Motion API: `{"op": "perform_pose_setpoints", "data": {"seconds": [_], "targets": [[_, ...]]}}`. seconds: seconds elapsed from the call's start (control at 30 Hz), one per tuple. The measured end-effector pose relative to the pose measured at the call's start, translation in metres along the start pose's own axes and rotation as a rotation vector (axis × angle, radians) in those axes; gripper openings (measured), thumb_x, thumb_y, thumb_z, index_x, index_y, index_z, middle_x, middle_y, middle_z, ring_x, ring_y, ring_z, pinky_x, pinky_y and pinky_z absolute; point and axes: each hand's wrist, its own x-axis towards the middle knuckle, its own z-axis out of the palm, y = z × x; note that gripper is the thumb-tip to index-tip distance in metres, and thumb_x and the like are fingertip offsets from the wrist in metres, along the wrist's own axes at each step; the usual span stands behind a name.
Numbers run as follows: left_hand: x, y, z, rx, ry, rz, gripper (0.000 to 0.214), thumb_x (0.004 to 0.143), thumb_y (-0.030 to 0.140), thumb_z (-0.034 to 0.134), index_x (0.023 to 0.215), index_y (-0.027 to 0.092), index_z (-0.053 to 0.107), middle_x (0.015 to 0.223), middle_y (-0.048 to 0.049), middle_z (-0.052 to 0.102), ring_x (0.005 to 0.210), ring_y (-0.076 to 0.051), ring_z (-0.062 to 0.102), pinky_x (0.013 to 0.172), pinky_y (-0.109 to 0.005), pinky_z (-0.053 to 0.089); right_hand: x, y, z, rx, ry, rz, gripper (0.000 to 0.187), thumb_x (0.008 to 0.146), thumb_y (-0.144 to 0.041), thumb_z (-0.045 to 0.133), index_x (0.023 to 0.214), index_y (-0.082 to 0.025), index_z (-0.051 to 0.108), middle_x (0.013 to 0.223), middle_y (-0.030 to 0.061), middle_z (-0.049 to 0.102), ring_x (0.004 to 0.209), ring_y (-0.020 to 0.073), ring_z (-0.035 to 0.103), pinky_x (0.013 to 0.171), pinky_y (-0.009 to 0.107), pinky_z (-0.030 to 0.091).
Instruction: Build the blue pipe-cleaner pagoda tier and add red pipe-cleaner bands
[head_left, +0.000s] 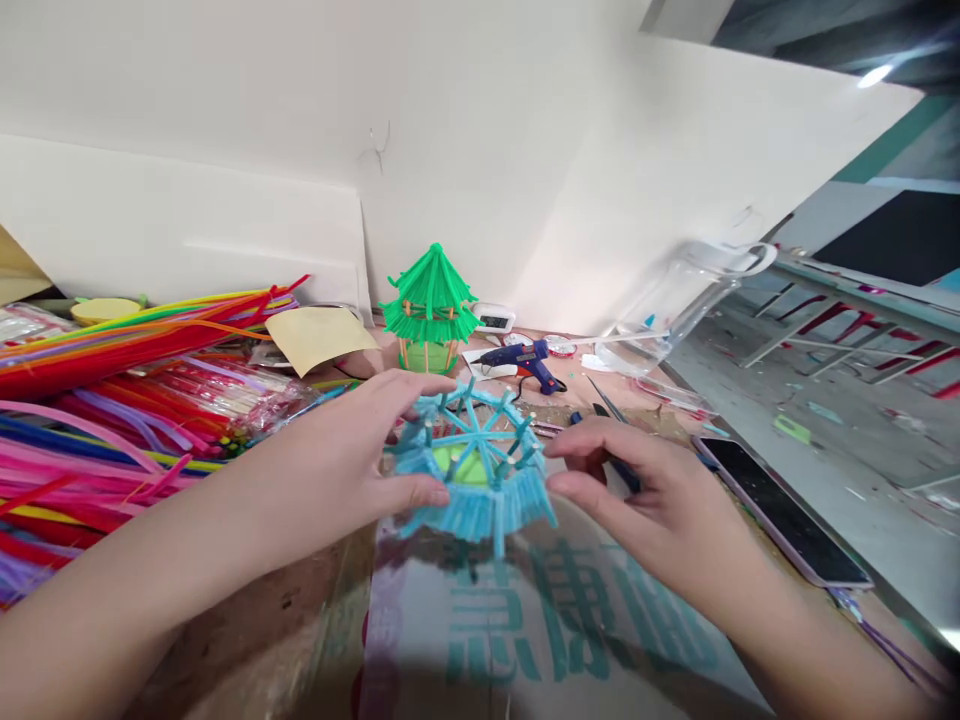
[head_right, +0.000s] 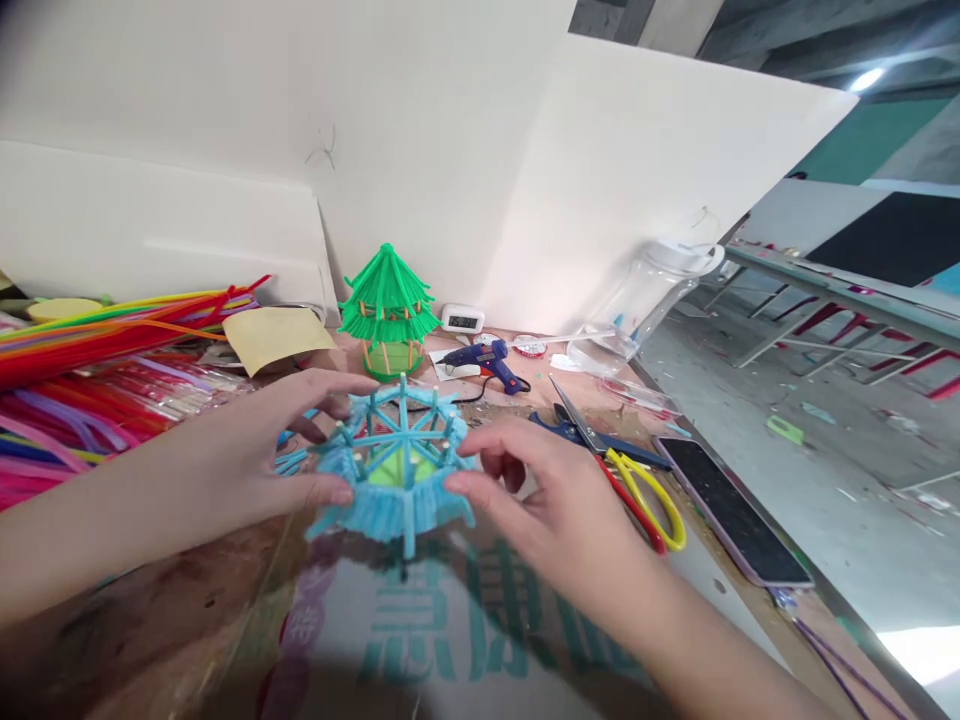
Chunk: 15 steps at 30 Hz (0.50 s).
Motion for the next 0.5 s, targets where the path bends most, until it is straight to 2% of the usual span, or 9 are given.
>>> {"op": "perform_pose_setpoints", "data": {"seconds": [0.07,0.13,0.23,0.33,0.4,0.5], "targets": [[-0.002,0.003,0.006,0.022,0.001,0.051,0.061,0.082,0.049,0.075,0.137,0.035,0.052,0.13,-0.0024,0.064,0.106,-0.027,0.066,0.086,-0.038,0.057,-0.004,-0.013,-0.003,-0.024,0.046,-0.147,0.019,0.094,-0.035,0.07,0.109,-0.024,0.07,0.089,0.0026,0.069,0.076,0.0153,0.063,0.067,0.025,0.05],[-0.002,0.003,0.011,0.045,0.019,0.089,0.05,0.083,0.048,0.074,0.128,0.034,0.057,0.128,-0.0021,0.064,0.106,-0.026,0.065,0.087,-0.039,0.056,-0.007,-0.02,-0.006,-0.068,0.047,-0.216,0.022,0.095,-0.032,0.07,0.115,-0.024,0.07,0.096,0.0051,0.068,0.084,0.0171,0.065,0.072,0.027,0.052],[-0.001,0.002,0.017,0.069,0.056,0.138,0.04,0.084,0.052,0.073,0.119,0.033,0.064,0.135,-0.0042,0.058,0.117,-0.029,0.061,0.098,-0.045,0.053,-0.008,-0.018,-0.008,-0.099,0.04,-0.218,0.022,0.097,-0.028,0.067,0.118,-0.025,0.07,0.101,0.0064,0.065,0.09,0.0184,0.065,0.076,0.029,0.054],[0.002,0.001,0.021,0.081,0.1,0.187,0.036,0.082,0.054,0.075,0.112,0.034,0.07,0.147,-0.0056,0.05,0.137,-0.035,0.048,0.112,-0.054,0.043,-0.008,-0.013,-0.007,-0.111,0.027,-0.216,0.021,0.098,-0.024,0.065,0.118,-0.025,0.07,0.101,0.0062,0.06,0.091,0.0182,0.062,0.077,0.03,0.054],[0.002,0.003,0.024,0.049,0.089,0.196,0.034,0.082,0.056,0.076,0.107,0.033,0.071,0.153,-0.0049,0.044,0.143,-0.036,0.042,0.115,-0.057,0.041,-0.009,-0.01,-0.004,-0.129,0.02,-0.22,0.022,0.098,-0.023,0.064,0.119,-0.025,0.07,0.101,0.0058,0.056,0.092,0.0181,0.059,0.077,0.03,0.053],[0.003,0.006,0.029,-0.017,0.046,0.189,0.029,0.084,0.057,0.074,0.098,0.032,0.072,0.157,-0.0033,0.041,0.144,-0.035,0.042,0.114,-0.058,0.043,-0.01,-0.011,0.0,-0.152,0.002,-0.233,0.018,0.098,-0.021,0.062,0.114,-0.026,0.07,0.101,0.005,0.05,0.09,0.0173,0.055,0.075,0.03,0.05]]}}
